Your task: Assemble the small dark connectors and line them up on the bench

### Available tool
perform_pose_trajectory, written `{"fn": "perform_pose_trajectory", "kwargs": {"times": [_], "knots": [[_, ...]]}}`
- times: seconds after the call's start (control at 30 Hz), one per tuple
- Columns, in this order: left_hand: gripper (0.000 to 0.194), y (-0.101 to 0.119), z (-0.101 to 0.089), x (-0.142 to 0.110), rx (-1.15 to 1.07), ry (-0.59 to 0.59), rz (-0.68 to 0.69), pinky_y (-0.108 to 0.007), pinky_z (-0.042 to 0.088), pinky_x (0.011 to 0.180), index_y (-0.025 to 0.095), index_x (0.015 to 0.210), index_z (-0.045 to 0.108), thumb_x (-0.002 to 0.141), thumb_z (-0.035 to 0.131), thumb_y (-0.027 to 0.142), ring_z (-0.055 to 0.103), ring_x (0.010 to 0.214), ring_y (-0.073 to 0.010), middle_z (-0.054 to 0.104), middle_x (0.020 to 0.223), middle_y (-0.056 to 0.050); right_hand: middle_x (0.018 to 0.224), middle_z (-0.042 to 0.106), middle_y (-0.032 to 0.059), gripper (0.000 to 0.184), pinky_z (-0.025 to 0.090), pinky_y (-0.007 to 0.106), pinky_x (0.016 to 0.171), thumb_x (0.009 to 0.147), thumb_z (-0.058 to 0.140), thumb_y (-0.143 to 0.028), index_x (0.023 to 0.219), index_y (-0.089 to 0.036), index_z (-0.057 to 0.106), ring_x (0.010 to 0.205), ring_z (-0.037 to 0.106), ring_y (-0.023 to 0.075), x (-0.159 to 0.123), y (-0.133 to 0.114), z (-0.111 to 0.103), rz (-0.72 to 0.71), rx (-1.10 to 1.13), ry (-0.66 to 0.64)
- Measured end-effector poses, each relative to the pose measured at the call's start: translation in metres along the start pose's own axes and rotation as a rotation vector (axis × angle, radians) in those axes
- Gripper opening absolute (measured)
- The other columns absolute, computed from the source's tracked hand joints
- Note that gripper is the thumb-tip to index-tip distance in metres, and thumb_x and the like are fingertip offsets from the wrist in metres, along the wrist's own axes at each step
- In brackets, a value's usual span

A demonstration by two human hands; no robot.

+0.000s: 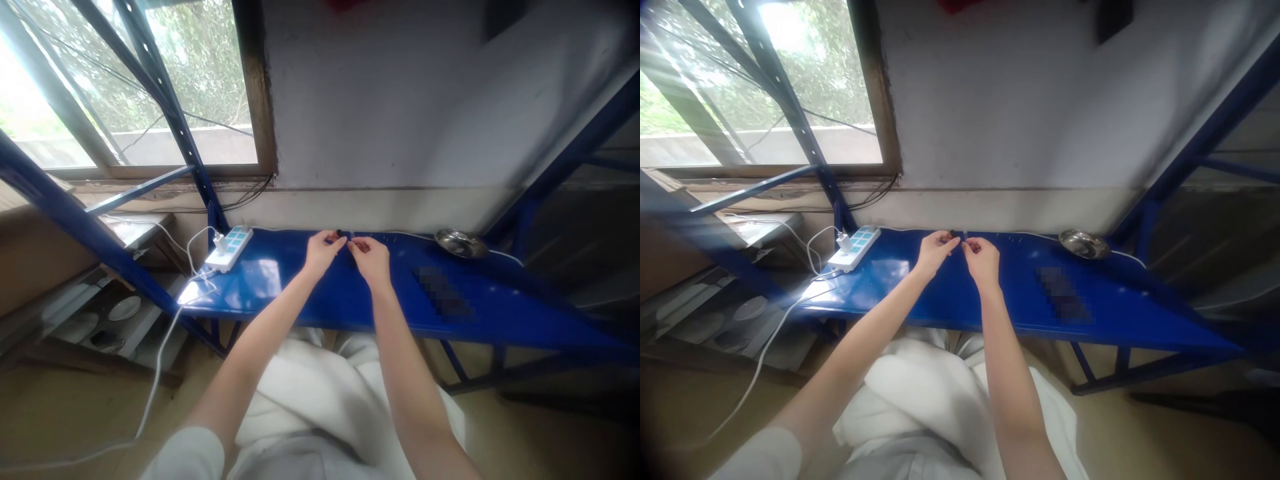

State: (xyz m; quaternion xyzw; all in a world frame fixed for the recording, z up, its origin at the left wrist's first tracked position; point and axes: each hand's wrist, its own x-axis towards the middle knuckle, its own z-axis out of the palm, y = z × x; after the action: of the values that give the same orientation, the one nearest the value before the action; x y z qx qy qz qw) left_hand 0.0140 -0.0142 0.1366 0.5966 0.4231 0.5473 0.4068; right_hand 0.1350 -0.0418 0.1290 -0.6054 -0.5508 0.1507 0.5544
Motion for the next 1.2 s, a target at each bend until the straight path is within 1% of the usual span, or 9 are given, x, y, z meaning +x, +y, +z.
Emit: {"fn": "perform_pose_trajectory", "kwargs": {"times": [0.07,0.23,0.33,0.4,0.57,0.7,0.8,1.03,1.2], "knots": [[0.019,-0.019,0.009,0.003,0.12,-0.047,0.018,-0.023,0.044,0.06,0.013,0.074,0.064,0.068,0.066,0.031,0.054,0.06,-0.0097,0.062,0.07,-0.003,0.081,0.068,0.0079,0.025,0.047,0.03,0.071,0.071,0.059,-0.034,0.083,-0.014,0.068,0.073,0.061,0.018,0.002,0.011,-0.007,0.048,-0.046,0.005],[0.013,-0.066,0.018,0.002,0.357,-0.029,-0.057,-0.025,0.044,0.067,0.013,0.075,0.065,0.068,0.065,0.024,0.057,0.067,-0.0129,0.064,0.072,-0.004,0.083,0.069,0.0083,0.026,0.048,0.031,0.073,0.07,0.06,-0.034,0.084,-0.014,0.069,0.077,0.063,0.0195,0.0,0.044,-0.025,0.186,-0.186,-0.021],[0.014,-0.086,0.021,-0.001,0.434,-0.069,-0.134,-0.025,0.044,0.067,0.014,0.078,0.066,0.066,0.066,0.021,0.057,0.067,-0.0133,0.065,0.073,-0.004,0.084,0.07,0.0082,0.024,0.047,0.03,0.073,0.07,0.06,-0.032,0.084,-0.015,0.069,0.078,0.064,0.0201,-0.004,0.062,-0.029,0.255,-0.258,-0.068],[0.016,-0.093,0.025,-0.002,0.47,-0.089,-0.166,-0.025,0.045,0.067,0.014,0.08,0.066,0.066,0.067,0.021,0.058,0.068,-0.0139,0.065,0.074,-0.004,0.084,0.07,0.0081,0.022,0.047,0.03,0.072,0.07,0.06,-0.031,0.083,-0.016,0.069,0.079,0.064,0.0206,-0.007,0.072,-0.028,0.283,-0.303,-0.099],[0.017,-0.099,0.042,-0.002,0.532,-0.167,-0.168,-0.025,0.045,0.065,0.015,0.083,0.067,0.068,0.064,0.022,0.06,0.071,-0.0154,0.067,0.08,-0.006,0.084,0.07,0.0092,0.02,0.046,0.028,0.07,0.071,0.06,-0.031,0.08,-0.016,0.07,0.08,0.064,0.022,-0.011,0.091,-0.017,0.308,-0.402,-0.126],[0.018,-0.101,0.056,-0.001,0.584,-0.215,-0.193,-0.025,0.045,0.064,0.015,0.086,0.067,0.07,0.062,0.023,0.061,0.074,-0.0165,0.068,0.085,-0.007,0.087,0.07,0.0096,0.024,0.046,0.028,0.067,0.073,0.058,-0.033,0.085,-0.017,0.07,0.081,0.064,0.0221,-0.011,0.103,-0.009,0.337,-0.414,-0.111],[0.016,-0.105,0.064,0.0,0.641,-0.249,-0.172,-0.026,0.045,0.063,0.016,0.083,0.066,0.072,0.06,0.026,0.06,0.073,-0.0172,0.067,0.084,-0.007,0.088,0.07,0.0101,0.025,0.046,0.028,0.066,0.074,0.057,-0.033,0.087,-0.017,0.07,0.082,0.064,0.0224,-0.011,0.113,-0.006,0.346,-0.423,-0.118],[0.013,-0.116,0.074,0.003,0.808,-0.296,-0.141,-0.027,0.044,0.065,0.016,0.079,0.063,0.074,0.056,0.026,0.06,0.075,-0.0182,0.066,0.083,-0.008,0.09,0.07,0.01,0.024,0.044,0.027,0.067,0.076,0.056,-0.031,0.091,-0.017,0.069,0.085,0.064,0.0219,-0.007,0.131,0.002,0.33,-0.472,-0.176],[0.012,-0.115,0.077,0.002,0.893,-0.281,-0.103,-0.03,0.043,0.072,0.016,0.077,0.062,0.075,0.055,0.025,0.06,0.081,-0.0198,0.065,0.083,-0.008,0.093,0.069,0.0095,0.026,0.044,0.028,0.069,0.078,0.054,-0.033,0.092,-0.017,0.068,0.087,0.064,0.0226,-0.006,0.136,0.005,0.304,-0.507,-0.19]]}}
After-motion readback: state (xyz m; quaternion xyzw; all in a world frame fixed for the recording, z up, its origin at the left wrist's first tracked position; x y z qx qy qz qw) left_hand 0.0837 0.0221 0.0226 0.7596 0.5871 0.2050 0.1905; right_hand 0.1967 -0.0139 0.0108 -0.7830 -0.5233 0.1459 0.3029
